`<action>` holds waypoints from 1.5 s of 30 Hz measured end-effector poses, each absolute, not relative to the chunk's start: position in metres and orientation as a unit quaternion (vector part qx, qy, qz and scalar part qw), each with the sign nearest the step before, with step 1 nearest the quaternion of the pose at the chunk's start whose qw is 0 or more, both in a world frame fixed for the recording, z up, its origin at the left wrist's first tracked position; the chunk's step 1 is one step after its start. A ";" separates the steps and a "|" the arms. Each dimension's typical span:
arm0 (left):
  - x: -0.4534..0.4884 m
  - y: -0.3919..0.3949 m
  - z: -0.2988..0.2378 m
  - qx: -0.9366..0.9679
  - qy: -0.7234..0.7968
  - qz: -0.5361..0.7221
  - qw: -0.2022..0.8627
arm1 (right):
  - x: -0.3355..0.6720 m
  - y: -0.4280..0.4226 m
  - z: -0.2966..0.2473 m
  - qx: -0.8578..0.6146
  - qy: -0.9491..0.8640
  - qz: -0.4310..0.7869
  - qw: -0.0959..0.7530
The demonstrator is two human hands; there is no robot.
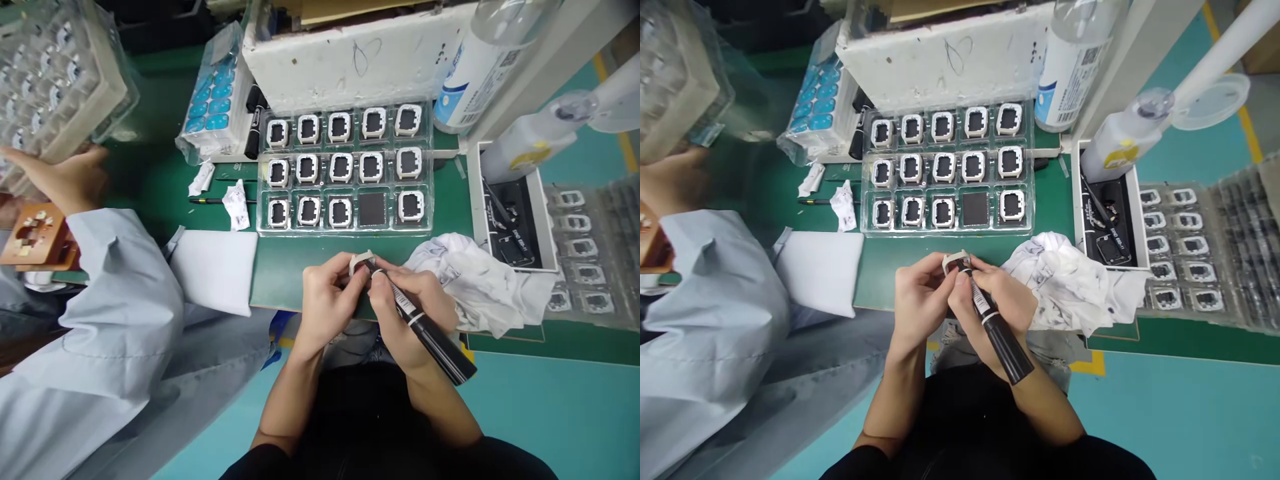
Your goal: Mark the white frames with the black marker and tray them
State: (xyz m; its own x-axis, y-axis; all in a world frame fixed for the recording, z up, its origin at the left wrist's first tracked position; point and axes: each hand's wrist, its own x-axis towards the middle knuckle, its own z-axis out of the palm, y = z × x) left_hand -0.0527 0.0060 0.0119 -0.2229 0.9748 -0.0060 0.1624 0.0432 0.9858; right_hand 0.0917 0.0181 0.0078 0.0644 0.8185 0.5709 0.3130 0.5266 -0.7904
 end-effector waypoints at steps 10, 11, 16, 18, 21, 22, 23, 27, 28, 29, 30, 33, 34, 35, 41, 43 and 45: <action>-0.053 0.006 0.009 0.494 0.598 0.498 0.387 | 0.091 0.019 0.007 -0.432 -0.635 0.204 0.608; -0.052 0.007 0.010 0.495 0.600 0.497 0.386 | 0.091 0.019 0.006 -0.435 -0.637 0.201 0.604; -0.053 0.008 0.010 0.507 0.595 0.494 0.380 | 0.091 0.019 0.006 -0.434 -0.642 0.193 0.602; -0.053 0.007 0.009 0.510 0.598 0.492 0.376 | 0.091 0.018 0.006 -0.437 -0.632 0.201 0.608; -0.054 0.007 0.008 0.507 0.604 0.489 0.372 | 0.090 0.018 0.006 -0.439 -0.627 0.208 0.608; -0.054 0.007 0.007 0.505 0.604 0.491 0.374 | 0.090 0.018 0.006 -0.437 -0.630 0.208 0.607; -0.054 0.007 0.007 0.502 0.601 0.494 0.379 | 0.090 0.018 0.005 -0.434 -0.632 0.208 0.607; -0.054 0.009 0.010 0.457 0.572 0.513 0.449 | 0.091 0.017 -0.004 -0.432 -0.612 0.230 0.622; -0.054 0.010 0.012 0.440 0.563 0.516 0.472 | 0.091 0.016 -0.006 -0.431 -0.604 0.236 0.627; -0.054 0.011 0.014 0.425 0.556 0.518 0.492 | 0.091 0.016 -0.008 -0.429 -0.599 0.240 0.632; -0.055 0.012 0.015 0.412 0.551 0.517 0.509 | 0.091 0.015 -0.009 -0.427 -0.596 0.243 0.635; -0.056 0.013 0.019 0.392 0.544 0.513 0.537 | 0.089 0.015 -0.011 -0.419 -0.595 0.245 0.641; -0.057 0.013 0.020 0.389 0.544 0.511 0.540 | 0.089 0.015 -0.010 -0.418 -0.594 0.248 0.641; -0.057 0.013 0.021 0.388 0.544 0.509 0.543 | 0.088 0.014 -0.009 -0.417 -0.592 0.252 0.642; -0.063 0.014 0.022 0.392 0.529 0.516 0.548 | 0.086 0.012 -0.005 -0.417 -0.590 0.250 0.645; -0.066 0.015 0.021 0.388 0.518 0.523 0.554 | 0.087 0.014 -0.003 -0.396 -0.600 0.238 0.653; -0.068 0.015 0.020 0.380 0.512 0.533 0.556 | 0.088 0.018 -0.003 -0.355 -0.614 0.231 0.666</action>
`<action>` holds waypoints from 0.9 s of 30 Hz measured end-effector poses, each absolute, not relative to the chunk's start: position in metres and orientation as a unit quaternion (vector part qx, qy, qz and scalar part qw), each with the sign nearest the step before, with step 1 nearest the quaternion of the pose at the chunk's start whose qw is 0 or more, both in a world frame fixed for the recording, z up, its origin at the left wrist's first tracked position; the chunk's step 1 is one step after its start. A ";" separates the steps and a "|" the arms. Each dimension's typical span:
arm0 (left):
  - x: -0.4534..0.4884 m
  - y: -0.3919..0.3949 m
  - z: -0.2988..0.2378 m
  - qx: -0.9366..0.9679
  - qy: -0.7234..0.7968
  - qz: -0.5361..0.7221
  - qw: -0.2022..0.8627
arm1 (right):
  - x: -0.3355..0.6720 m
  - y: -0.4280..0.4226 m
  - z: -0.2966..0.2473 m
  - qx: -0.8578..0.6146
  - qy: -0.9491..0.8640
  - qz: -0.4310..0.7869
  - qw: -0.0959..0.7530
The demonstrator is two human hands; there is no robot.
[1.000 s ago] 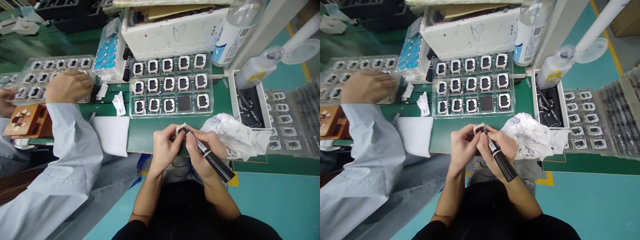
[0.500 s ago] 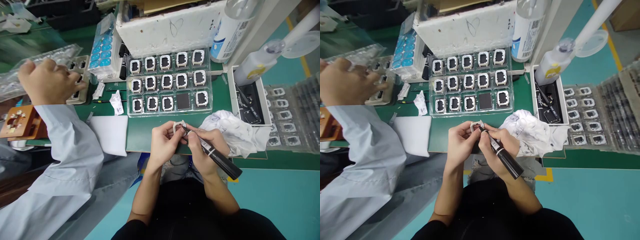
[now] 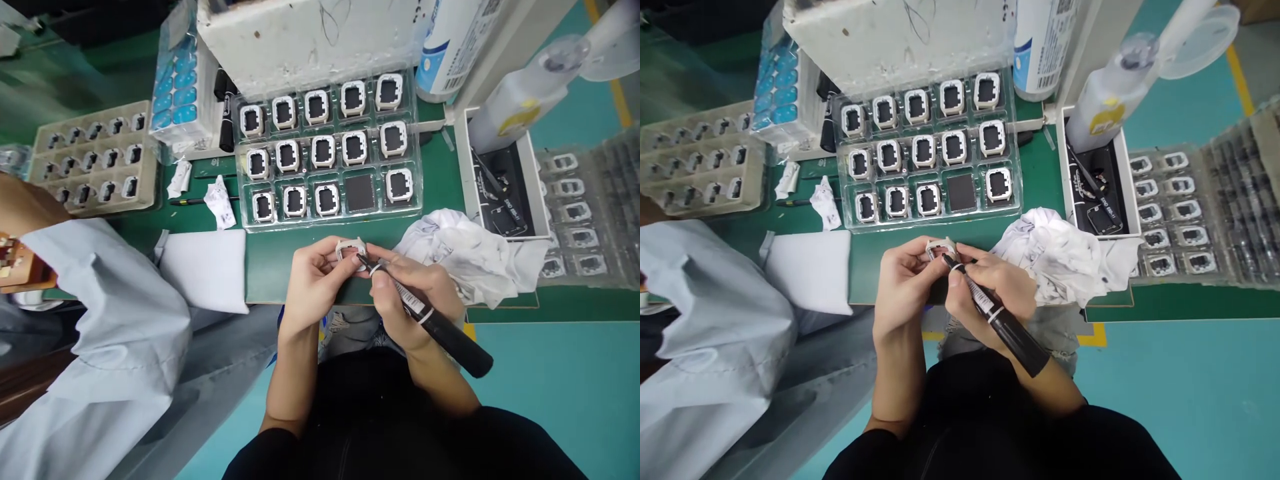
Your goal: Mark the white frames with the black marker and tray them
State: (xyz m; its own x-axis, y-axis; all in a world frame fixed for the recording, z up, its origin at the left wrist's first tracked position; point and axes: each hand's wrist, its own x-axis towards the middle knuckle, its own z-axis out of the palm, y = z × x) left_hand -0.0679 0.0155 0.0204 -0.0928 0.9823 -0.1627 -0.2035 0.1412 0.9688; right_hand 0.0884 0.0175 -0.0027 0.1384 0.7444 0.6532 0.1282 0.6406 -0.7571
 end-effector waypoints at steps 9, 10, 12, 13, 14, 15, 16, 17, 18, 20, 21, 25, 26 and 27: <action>-0.061 0.012 0.022 0.365 0.553 0.544 0.515 | 0.088 0.015 0.000 -0.368 -0.615 0.255 0.649; -0.060 0.012 0.023 0.365 0.558 0.546 0.508 | 0.089 0.014 0.001 -0.380 -0.609 0.267 0.643; -0.058 0.012 0.025 0.366 0.556 0.552 0.501 | 0.089 0.011 0.000 -0.392 -0.594 0.281 0.644; -0.058 0.012 0.026 0.367 0.553 0.556 0.500 | 0.089 0.011 0.000 -0.389 -0.589 0.283 0.649; -0.058 0.012 0.026 0.367 0.550 0.558 0.501 | 0.089 0.011 -0.001 -0.386 -0.585 0.285 0.654; -0.057 0.012 0.027 0.365 0.547 0.561 0.503 | 0.089 0.011 -0.002 -0.384 -0.582 0.288 0.656; -0.057 0.012 0.028 0.363 0.545 0.562 0.506 | 0.089 0.010 -0.003 -0.384 -0.580 0.292 0.656; -0.056 0.012 0.029 0.359 0.544 0.561 0.510 | 0.089 0.010 -0.004 -0.386 -0.577 0.299 0.654; -0.056 0.012 0.029 0.355 0.544 0.560 0.515 | 0.089 0.010 -0.004 -0.389 -0.574 0.304 0.653; -0.056 0.012 0.030 0.346 0.541 0.555 0.528 | 0.088 0.009 -0.006 -0.394 -0.568 0.310 0.653; -0.056 0.012 0.030 0.342 0.539 0.553 0.535 | 0.088 0.008 -0.006 -0.396 -0.565 0.311 0.654; -0.059 0.012 0.029 0.328 0.525 0.543 0.568 | 0.091 0.008 -0.003 -0.392 -0.561 0.318 0.656; -0.060 0.013 0.029 0.326 0.518 0.541 0.577 | 0.093 0.008 -0.002 -0.389 -0.568 0.327 0.647; -0.061 0.013 0.028 0.326 0.511 0.540 0.584 | 0.096 0.007 0.000 -0.386 -0.579 0.338 0.633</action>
State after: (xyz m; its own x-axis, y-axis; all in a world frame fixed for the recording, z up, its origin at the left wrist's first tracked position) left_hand -0.0608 0.0129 0.0282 -0.1053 0.9637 -0.2452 -0.2986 0.2046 0.9322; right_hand 0.0961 0.0074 0.0000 0.1008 0.8756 0.4723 0.0194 0.4729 -0.8809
